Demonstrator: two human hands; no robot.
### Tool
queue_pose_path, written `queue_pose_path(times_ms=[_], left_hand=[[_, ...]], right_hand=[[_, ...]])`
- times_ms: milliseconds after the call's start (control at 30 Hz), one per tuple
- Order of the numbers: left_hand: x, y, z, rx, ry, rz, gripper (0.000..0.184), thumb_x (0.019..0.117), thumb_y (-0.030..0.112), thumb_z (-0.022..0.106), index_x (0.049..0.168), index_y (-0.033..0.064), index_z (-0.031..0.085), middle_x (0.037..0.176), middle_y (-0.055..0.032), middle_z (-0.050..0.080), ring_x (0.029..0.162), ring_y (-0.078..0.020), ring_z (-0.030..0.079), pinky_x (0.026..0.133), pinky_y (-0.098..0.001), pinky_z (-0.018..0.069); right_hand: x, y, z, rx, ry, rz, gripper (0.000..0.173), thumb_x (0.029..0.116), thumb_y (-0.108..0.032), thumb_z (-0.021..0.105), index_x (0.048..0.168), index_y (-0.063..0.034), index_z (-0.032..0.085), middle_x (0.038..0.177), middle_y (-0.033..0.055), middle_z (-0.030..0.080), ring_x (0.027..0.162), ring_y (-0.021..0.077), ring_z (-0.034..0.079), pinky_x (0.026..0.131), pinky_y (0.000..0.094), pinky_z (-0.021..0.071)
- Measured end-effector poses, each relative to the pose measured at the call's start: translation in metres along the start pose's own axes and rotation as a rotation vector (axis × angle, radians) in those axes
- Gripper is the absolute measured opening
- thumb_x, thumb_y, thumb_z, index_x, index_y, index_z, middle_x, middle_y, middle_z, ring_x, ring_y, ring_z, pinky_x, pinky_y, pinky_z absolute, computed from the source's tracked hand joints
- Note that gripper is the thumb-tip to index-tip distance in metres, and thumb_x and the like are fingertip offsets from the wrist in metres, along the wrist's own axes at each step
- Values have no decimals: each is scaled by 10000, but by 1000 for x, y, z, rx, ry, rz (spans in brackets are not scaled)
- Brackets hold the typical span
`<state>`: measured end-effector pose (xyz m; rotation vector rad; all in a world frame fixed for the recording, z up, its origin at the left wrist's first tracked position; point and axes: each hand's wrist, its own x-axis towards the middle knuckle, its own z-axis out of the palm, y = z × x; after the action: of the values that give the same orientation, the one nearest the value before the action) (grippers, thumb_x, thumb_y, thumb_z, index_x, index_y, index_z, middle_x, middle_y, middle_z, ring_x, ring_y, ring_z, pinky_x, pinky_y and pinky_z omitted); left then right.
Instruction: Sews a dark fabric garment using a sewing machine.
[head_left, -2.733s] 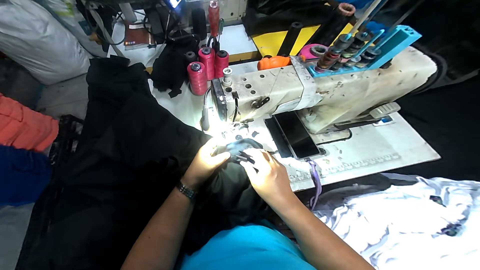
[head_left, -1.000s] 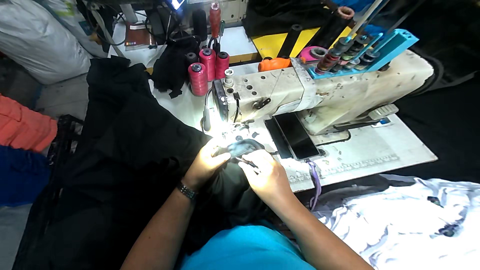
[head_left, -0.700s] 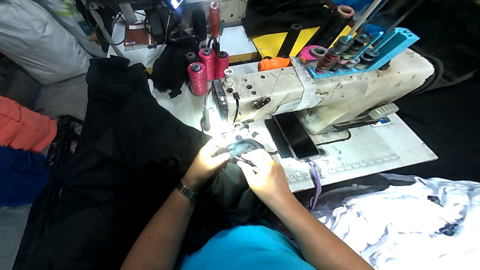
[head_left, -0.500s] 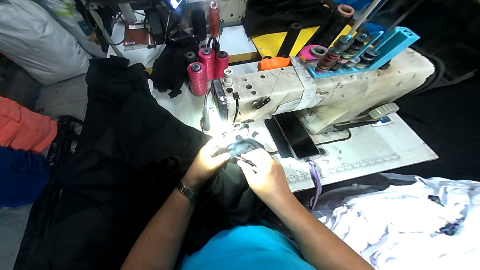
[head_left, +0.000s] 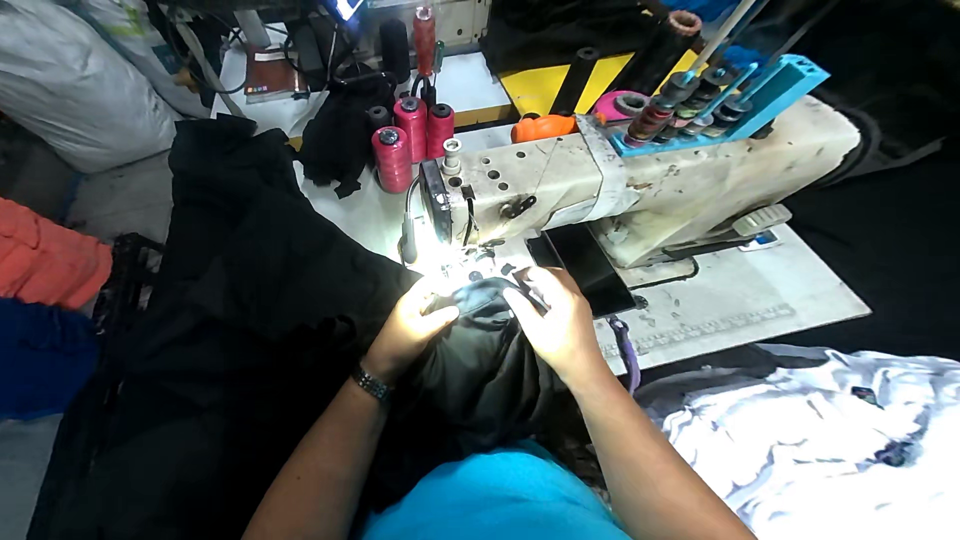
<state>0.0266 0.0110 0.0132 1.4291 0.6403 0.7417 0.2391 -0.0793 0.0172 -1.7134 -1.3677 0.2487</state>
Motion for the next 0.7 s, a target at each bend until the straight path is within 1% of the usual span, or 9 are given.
queue_pose_path(times_ms=[67,100,167,233,333,433,533,600,700], left_hand=[[0,0,0,-5,-6,1,179,933,7,642,1107,40,620,911,-46,673,808,-91,648,736,-250,556],[0,0,0,-8,-7,4,179,933,6,642,1107,38,618,909,-45,672,805,-90,646,735,-249,554],[0,0,1,-7,-1,10,178,934,2,645,1107,40,617,901,-39,678,796,-83,649,730,-242,554],[0,-1,1,24,15,32,180,933,-2,648,1107,36,618,894,-43,685,784,-84,655,724,-243,559],[0,-2,1,134,61,85,183,919,12,672,1082,53,599,875,-34,663,745,-85,636,687,-244,550],[0,0,0,183,90,98,236,909,34,697,1107,72,574,831,-19,664,714,-75,639,666,-236,551],[-1,2,-5,134,87,43,245,924,37,687,1141,78,581,791,-16,662,679,-78,630,637,-229,542],[-1,4,-8,76,97,11,246,927,22,678,1139,79,567,712,-1,625,619,-60,585,589,-212,498],[0,7,-9,31,92,-15,229,929,18,672,1123,78,569,737,0,642,657,-56,605,621,-215,514]], right_hand=[[10,6,-1,163,-193,139,451,926,-352,738,1280,-81,670,1195,88,695,1060,150,669,919,376,566],[15,6,-2,231,-279,203,460,906,-367,762,1258,-82,685,1155,68,712,1037,119,670,924,352,559],[18,1,-1,316,-356,279,317,860,-344,804,1016,-82,716,913,8,707,861,59,659,804,293,555],[18,-6,-4,357,-341,283,221,861,-254,812,978,-84,732,882,-23,725,847,10,674,799,228,573],[17,-10,-8,283,-257,226,173,869,-225,795,933,-81,725,830,-34,684,795,-9,623,750,214,525],[14,-12,-9,303,-204,204,154,854,-203,803,918,-93,717,828,-46,685,800,-20,630,759,197,537],[14,-10,-11,325,-185,225,132,866,-220,789,901,-110,724,819,-48,695,786,-3,646,745,220,551],[15,-8,-14,362,-179,232,95,892,-215,758,894,-124,728,808,-54,701,762,4,654,718,215,559],[13,-9,-19,435,-175,238,68,930,-168,704,944,-114,742,827,-49,712,772,11,667,712,208,571]])
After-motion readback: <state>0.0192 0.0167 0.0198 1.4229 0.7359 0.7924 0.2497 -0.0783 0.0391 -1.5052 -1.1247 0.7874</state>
